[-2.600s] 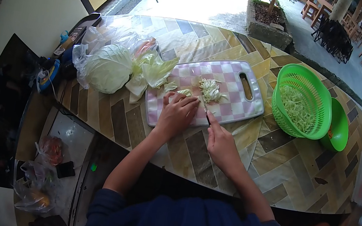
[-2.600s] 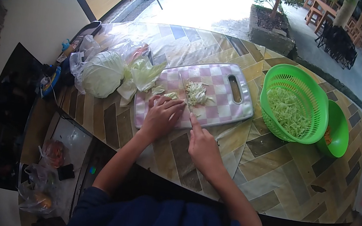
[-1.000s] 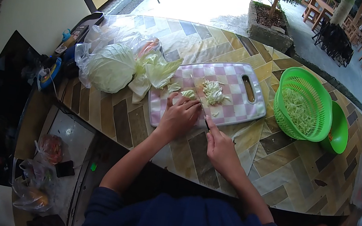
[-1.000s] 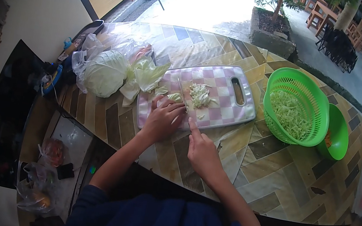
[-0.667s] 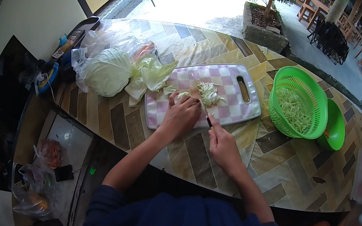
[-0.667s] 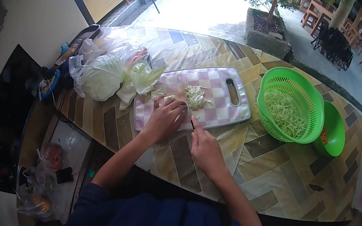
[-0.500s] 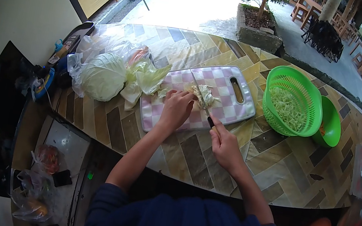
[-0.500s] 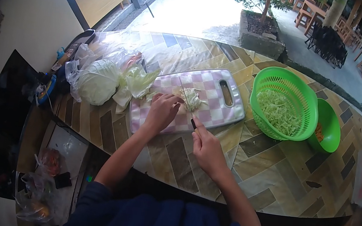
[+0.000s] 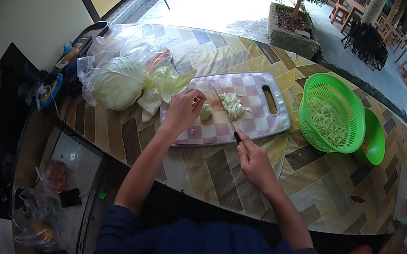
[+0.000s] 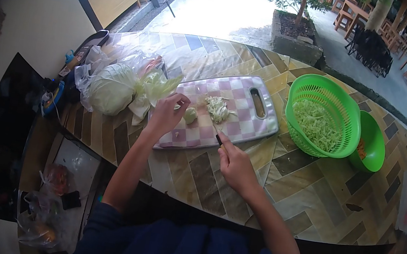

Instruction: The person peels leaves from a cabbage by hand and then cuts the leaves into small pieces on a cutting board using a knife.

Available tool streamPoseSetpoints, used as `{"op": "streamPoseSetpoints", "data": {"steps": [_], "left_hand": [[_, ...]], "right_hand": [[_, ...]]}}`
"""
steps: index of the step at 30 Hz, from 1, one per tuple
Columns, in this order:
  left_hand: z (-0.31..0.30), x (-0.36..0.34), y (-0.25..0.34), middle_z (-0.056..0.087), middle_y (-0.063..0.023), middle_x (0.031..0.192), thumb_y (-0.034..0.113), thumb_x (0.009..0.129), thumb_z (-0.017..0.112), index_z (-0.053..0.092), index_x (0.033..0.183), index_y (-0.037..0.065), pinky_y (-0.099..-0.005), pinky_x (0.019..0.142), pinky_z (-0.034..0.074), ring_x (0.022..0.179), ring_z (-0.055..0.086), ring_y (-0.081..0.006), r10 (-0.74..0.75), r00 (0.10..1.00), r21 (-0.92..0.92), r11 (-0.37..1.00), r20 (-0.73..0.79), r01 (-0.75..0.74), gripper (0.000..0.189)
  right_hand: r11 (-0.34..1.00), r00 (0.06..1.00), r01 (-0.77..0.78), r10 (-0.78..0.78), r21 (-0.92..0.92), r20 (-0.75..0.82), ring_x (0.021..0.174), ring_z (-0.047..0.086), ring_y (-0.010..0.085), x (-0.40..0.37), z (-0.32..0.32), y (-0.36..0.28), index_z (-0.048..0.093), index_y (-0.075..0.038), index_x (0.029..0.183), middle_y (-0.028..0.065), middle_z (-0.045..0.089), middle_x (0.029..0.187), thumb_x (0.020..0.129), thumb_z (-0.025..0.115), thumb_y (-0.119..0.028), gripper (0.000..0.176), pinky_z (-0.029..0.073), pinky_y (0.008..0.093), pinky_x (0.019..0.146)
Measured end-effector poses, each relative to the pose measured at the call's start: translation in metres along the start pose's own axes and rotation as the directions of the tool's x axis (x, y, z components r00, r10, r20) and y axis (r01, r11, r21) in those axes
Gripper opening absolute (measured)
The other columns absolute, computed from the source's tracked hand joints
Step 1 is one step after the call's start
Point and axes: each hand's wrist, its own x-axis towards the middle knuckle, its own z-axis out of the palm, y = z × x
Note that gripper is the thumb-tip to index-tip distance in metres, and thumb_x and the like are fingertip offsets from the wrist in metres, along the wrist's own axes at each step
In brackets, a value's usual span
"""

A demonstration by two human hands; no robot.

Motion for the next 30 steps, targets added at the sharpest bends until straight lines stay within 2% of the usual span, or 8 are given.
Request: {"op": "streamPoseSetpoints", "data": {"steps": [1,2,5,8,14,17,20,30], "left_hand": [[-0.002,-0.001,-0.002,0.068,-0.0065,0.092,0.021,0.086,0.068,0.064,0.098,0.007,-0.0405,0.085,0.041,0.089,0.064,-0.0241,0.013,0.999,0.038,0.999,0.045,-0.015,0.019],[-0.003,-0.003,-0.004,0.068,-0.0068,0.094,0.022,0.086,0.067,0.064,0.099,0.007,-0.0406,0.086,0.041,0.091,0.064,-0.0242,0.02,0.998,0.064,0.998,0.066,-0.024,0.019],[-0.005,-0.008,0.0,0.069,-0.0085,0.098,0.023,0.086,0.067,0.064,0.101,0.006,-0.0409,0.088,0.042,0.095,0.064,-0.0253,0.026,0.993,0.117,0.992,0.111,-0.039,0.022],[-0.005,-0.009,0.005,0.07,-0.0114,0.101,0.019,0.084,0.07,0.064,0.101,0.004,-0.0402,0.087,0.046,0.096,0.066,-0.0279,0.003,0.994,0.064,0.998,0.114,-0.01,0.024],[-0.004,-0.002,0.015,0.071,-0.0143,0.097,0.013,0.082,0.073,0.065,0.1,0.0,-0.0359,0.081,0.053,0.094,0.068,-0.027,-0.003,0.98,-0.111,0.993,0.2,0.026,0.024],[0.0,-0.003,0.011,0.07,-0.0119,0.098,0.017,0.083,0.072,0.064,0.1,0.002,-0.0382,0.083,0.049,0.094,0.067,-0.0271,0.003,0.981,-0.01,1.0,0.194,-0.001,0.024],[0.004,-0.008,0.007,0.068,-0.0074,0.102,0.023,0.084,0.07,0.064,0.102,0.008,-0.0414,0.091,0.04,0.1,0.063,-0.025,0.038,0.988,0.092,0.994,0.151,-0.052,0.024],[0.011,-0.015,0.009,0.067,-0.0035,0.1,0.023,0.083,0.069,0.065,0.1,0.012,-0.0404,0.094,0.037,0.101,0.061,-0.0227,0.134,0.991,0.188,0.973,0.003,-0.132,0.02]], "right_hand": [[1.0,1.0,0.009,-0.009,-0.013,-0.017,0.066,0.06,0.0281,0.009,-0.001,-0.002,0.046,-0.011,0.141,0.0229,0.064,0.089,0.095,0.053,-0.011,0.047,0.049,0.0339,0.068],[0.99,0.989,-0.128,0.131,-0.053,0.062,0.08,0.066,0.0323,0.012,-0.007,-0.007,0.046,-0.009,0.14,0.0258,0.065,0.102,0.095,0.052,-0.011,0.046,0.05,0.034,0.076],[0.996,0.996,-0.089,0.088,0.024,0.027,0.094,0.066,0.0343,0.015,-0.004,-0.008,0.046,-0.01,0.14,0.0267,0.063,0.113,0.095,0.052,-0.011,0.046,0.049,0.0334,0.084],[0.998,0.999,0.022,-0.02,0.057,-0.048,0.071,0.06,0.0394,0.013,0.0,-0.005,0.046,-0.009,0.139,0.0233,0.06,0.078,0.094,0.052,-0.012,0.045,0.047,0.0421,0.068],[0.992,0.998,-0.025,0.031,0.122,-0.047,0.064,0.056,0.0325,0.006,-0.004,-0.013,0.046,-0.01,0.139,0.0201,0.058,0.076,0.095,0.052,-0.012,0.045,0.046,0.0375,0.066],[0.984,0.988,-0.146,0.14,0.106,0.06,0.097,0.065,0.033,0.003,-0.007,-0.022,0.044,-0.011,0.141,0.0258,0.063,0.114,0.096,0.051,-0.011,0.046,0.048,0.032,0.086],[0.995,0.997,0.047,-0.042,0.09,-0.06,0.08,0.062,0.0419,0.0,0.007,-0.012,0.047,-0.009,0.139,0.0258,0.063,0.086,0.095,0.051,-0.013,0.044,0.047,0.045,0.073],[0.993,0.993,-0.1,0.095,0.059,0.071,0.081,0.06,0.0451,-0.006,0.01,-0.026,0.043,-0.007,0.141,0.0268,0.062,0.085,0.095,0.05,-0.012,0.046,0.045,0.0488,0.073]]}}
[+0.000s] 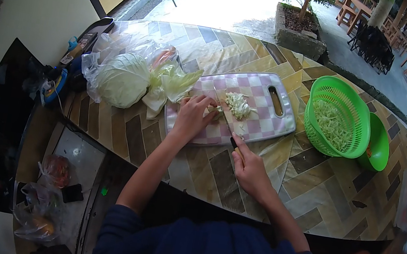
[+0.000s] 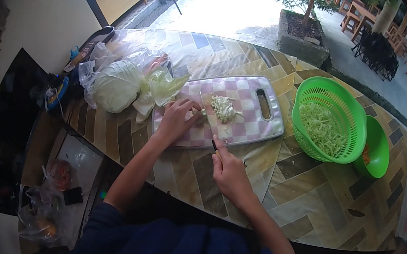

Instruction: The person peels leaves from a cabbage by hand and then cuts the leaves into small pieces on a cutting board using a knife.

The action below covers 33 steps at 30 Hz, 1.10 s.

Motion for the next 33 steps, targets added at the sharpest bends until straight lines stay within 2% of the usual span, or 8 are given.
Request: {"op": "streamPoseSetpoints", "data": {"steps": [5,11,14,20,23,26,33], "left_hand": [[0.005,-0.004,-0.001,0.067,-0.0012,0.1,0.019,0.083,0.068,0.067,0.094,0.012,-0.0421,0.095,0.037,0.1,0.061,-0.0215,0.108,0.992,0.05,0.993,-0.065,-0.105,0.013],[0.007,-0.009,0.002,0.067,0.0007,0.101,0.015,0.081,0.065,0.068,0.09,0.012,-0.0415,0.097,0.036,0.102,0.061,-0.0193,0.178,0.982,0.126,0.977,-0.063,-0.169,0.01],[0.006,-0.011,0.003,0.068,0.0008,0.101,0.014,0.08,0.065,0.068,0.091,0.012,-0.0408,0.097,0.036,0.103,0.061,-0.019,0.185,0.98,0.128,0.976,-0.071,-0.175,0.012],[0.006,-0.013,0.003,0.069,0.0002,0.099,0.015,0.08,0.066,0.068,0.091,0.011,-0.04,0.095,0.036,0.103,0.061,-0.0191,0.144,0.989,0.151,0.979,-0.041,-0.136,0.012],[0.006,-0.012,0.002,0.069,-0.0002,0.098,0.015,0.08,0.065,0.068,0.091,0.011,-0.0397,0.094,0.037,0.103,0.061,-0.0192,0.14,0.989,0.147,0.98,-0.043,-0.132,0.012],[0.006,-0.013,0.002,0.069,-0.0003,0.098,0.015,0.08,0.065,0.068,0.091,0.012,-0.0395,0.094,0.037,0.103,0.061,-0.0192,0.13,0.99,0.135,0.983,-0.047,-0.122,0.011],[0.007,-0.013,0.002,0.069,0.0004,0.097,0.014,0.08,0.065,0.069,0.091,0.013,-0.0392,0.093,0.037,0.102,0.062,-0.0184,0.13,0.988,0.12,0.985,-0.078,-0.12,0.012]], "right_hand": [[0.999,0.999,-0.036,0.036,0.008,0.017,0.082,0.06,0.0449,0.001,-0.006,-0.004,0.043,-0.008,0.141,0.0268,0.062,0.087,0.095,0.05,-0.012,0.047,0.046,0.0483,0.074],[1.0,1.0,0.017,-0.017,-0.023,0.018,0.091,0.061,0.0451,0.003,-0.013,-0.008,0.043,-0.008,0.141,0.0282,0.063,0.1,0.096,0.049,-0.013,0.046,0.048,0.0461,0.08],[0.993,0.995,0.101,-0.1,-0.068,0.024,0.089,0.061,0.0442,0.003,-0.009,0.002,0.042,-0.008,0.142,0.0264,0.064,0.096,0.096,0.049,-0.013,0.047,0.047,0.0472,0.079],[0.957,0.983,0.183,-0.172,-0.226,0.067,0.076,0.06,0.0398,0.005,-0.008,0.01,0.039,-0.011,0.144,0.0215,0.058,0.079,0.095,0.05,-0.013,0.05,0.048,0.048,0.072],[0.941,0.978,0.204,-0.186,-0.272,0.092,0.073,0.06,0.0394,0.008,-0.01,0.012,0.037,-0.012,0.146,0.0214,0.057,0.08,0.095,0.05,-0.013,0.052,0.049,0.0473,0.069],[0.915,0.981,0.177,-0.135,-0.362,0.138,0.071,0.06,0.0397,0.007,-0.011,0.009,0.035,-0.013,0.147,0.0219,0.057,0.082,0.095,0.05,-0.013,0.054,0.05,0.0472,0.066],[0.908,0.977,0.199,-0.156,-0.37,0.143,0.072,0.061,0.0405,0.021,-0.006,0.01,0.037,-0.009,0.146,0.0238,0.058,0.084,0.095,0.049,-0.011,0.053,0.051,0.0472,0.066]]}}
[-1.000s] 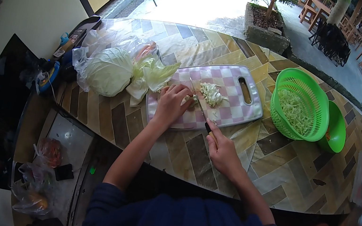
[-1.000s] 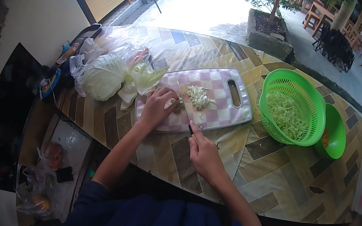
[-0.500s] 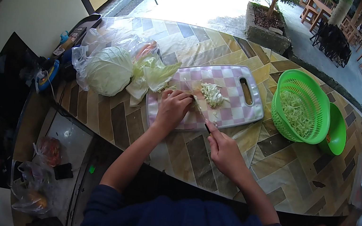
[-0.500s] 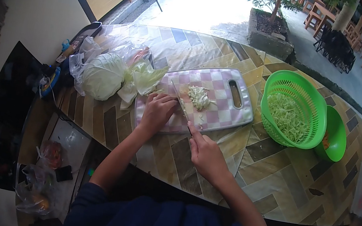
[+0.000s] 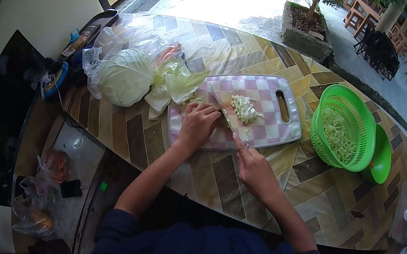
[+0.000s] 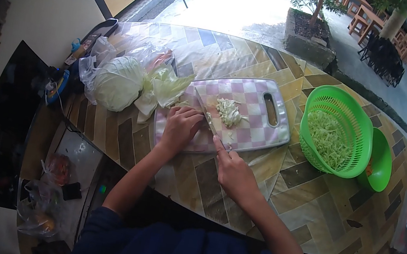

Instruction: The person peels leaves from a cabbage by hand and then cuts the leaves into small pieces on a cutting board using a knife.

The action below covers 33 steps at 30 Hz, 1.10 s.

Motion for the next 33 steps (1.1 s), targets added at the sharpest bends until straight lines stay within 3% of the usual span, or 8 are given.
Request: {"op": "streamPoseSetpoints", "data": {"steps": [8,17,20,23,33], "left_hand": [[0.004,0.0,-0.001,0.07,0.0,0.095,0.015,0.081,0.066,0.07,0.09,0.013,-0.0394,0.093,0.038,0.099,0.063,-0.0185,-0.018,1.0,-0.011,1.0,-0.003,0.018,0.01],[0.005,-0.001,-0.001,0.069,-0.0007,0.092,0.017,0.083,0.065,0.069,0.091,0.014,-0.0405,0.093,0.037,0.096,0.063,-0.0195,-0.02,1.0,-0.03,0.999,-0.017,0.019,0.01],[0.005,-0.001,-0.001,0.069,-0.0009,0.093,0.018,0.084,0.064,0.069,0.092,0.013,-0.0408,0.093,0.037,0.096,0.062,-0.0197,-0.019,1.0,-0.02,1.0,-0.013,0.018,0.011],[0.004,-0.001,0.0,0.069,-0.0013,0.093,0.018,0.084,0.063,0.069,0.093,0.013,-0.0409,0.092,0.037,0.096,0.062,-0.0199,-0.018,1.0,-0.012,1.0,-0.002,0.018,0.012],[0.001,-0.001,0.003,0.069,-0.0035,0.095,0.015,0.083,0.062,0.068,0.092,0.01,-0.0414,0.092,0.037,0.097,0.061,-0.0226,-0.027,1.0,-0.023,0.999,0.006,0.027,0.012]], "right_hand": [[0.994,0.997,0.03,-0.022,0.103,-0.079,0.079,0.061,0.0432,0.006,0.009,0.009,0.039,-0.008,0.145,0.0258,0.06,0.085,0.094,0.049,-0.009,0.052,0.049,0.049,0.073],[0.942,0.986,-0.093,0.133,0.323,-0.104,0.083,0.061,0.0432,0.0,-0.006,0.002,0.039,-0.008,0.144,0.0273,0.061,0.09,0.097,0.048,-0.011,0.048,0.045,0.0496,0.071],[0.944,0.986,-0.088,0.128,0.319,-0.106,0.082,0.061,0.0429,-0.001,-0.005,-0.012,0.043,-0.009,0.142,0.0282,0.062,0.092,0.096,0.05,-0.011,0.047,0.048,0.0425,0.074],[0.952,0.99,-0.07,0.102,0.299,-0.093,0.082,0.059,0.0433,-0.003,0.002,-0.015,0.037,-0.009,0.145,0.0269,0.06,0.087,0.097,0.047,-0.012,0.05,0.045,0.0503,0.075],[0.978,0.987,-0.141,0.152,0.155,-0.059,0.077,0.06,0.0448,-0.006,0.023,-0.022,0.033,-0.009,0.148,0.0265,0.058,0.087,0.096,0.047,-0.013,0.053,0.05,0.0505,0.071]]}}
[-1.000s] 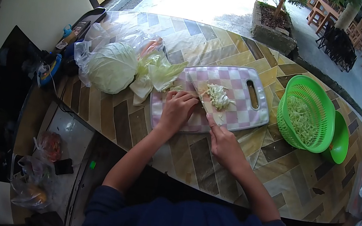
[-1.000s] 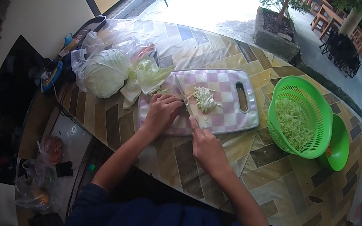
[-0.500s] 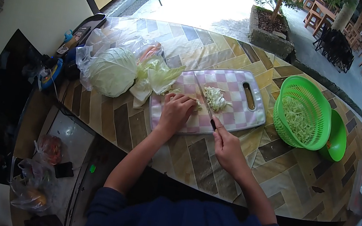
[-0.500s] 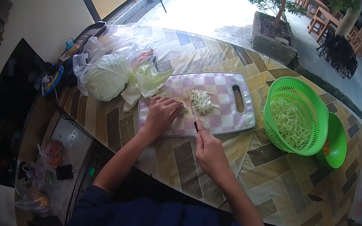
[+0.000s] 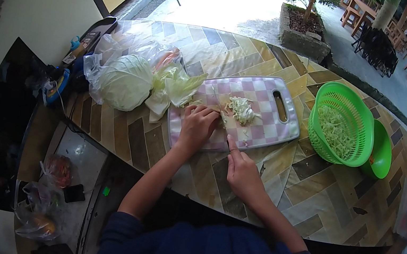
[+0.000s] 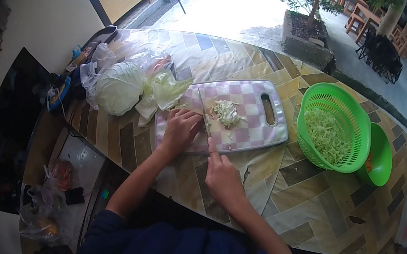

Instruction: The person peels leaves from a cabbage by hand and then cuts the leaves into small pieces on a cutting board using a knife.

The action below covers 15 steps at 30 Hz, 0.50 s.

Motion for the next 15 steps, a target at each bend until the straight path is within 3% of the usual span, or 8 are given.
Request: {"op": "streamPoseSetpoints", "data": {"steps": [11,15], "left_hand": [[0.0,0.001,-0.001,0.069,-0.0038,0.095,0.014,0.083,0.062,0.068,0.092,0.01,-0.0408,0.093,0.037,0.098,0.062,-0.0226,0.003,1.0,-0.012,1.0,0.006,-0.003,0.011],[0.0,0.0,-0.004,0.069,-0.0042,0.095,0.013,0.082,0.063,0.068,0.093,0.01,-0.042,0.099,0.038,0.099,0.062,-0.023,0.042,0.999,-0.027,0.999,0.01,-0.042,0.013]], "right_hand": [[0.995,0.997,-0.073,0.071,-0.069,-0.03,0.082,0.06,0.0459,0.024,0.013,0.003,0.037,-0.009,0.146,0.0285,0.06,0.088,0.095,0.048,-0.009,0.052,0.048,0.0503,0.074],[1.0,0.999,-0.002,0.001,-0.024,-0.054,0.083,0.06,0.0459,0.019,0.006,0.01,0.037,-0.01,0.146,0.0286,0.06,0.09,0.096,0.047,-0.011,0.051,0.048,0.0507,0.074]]}}
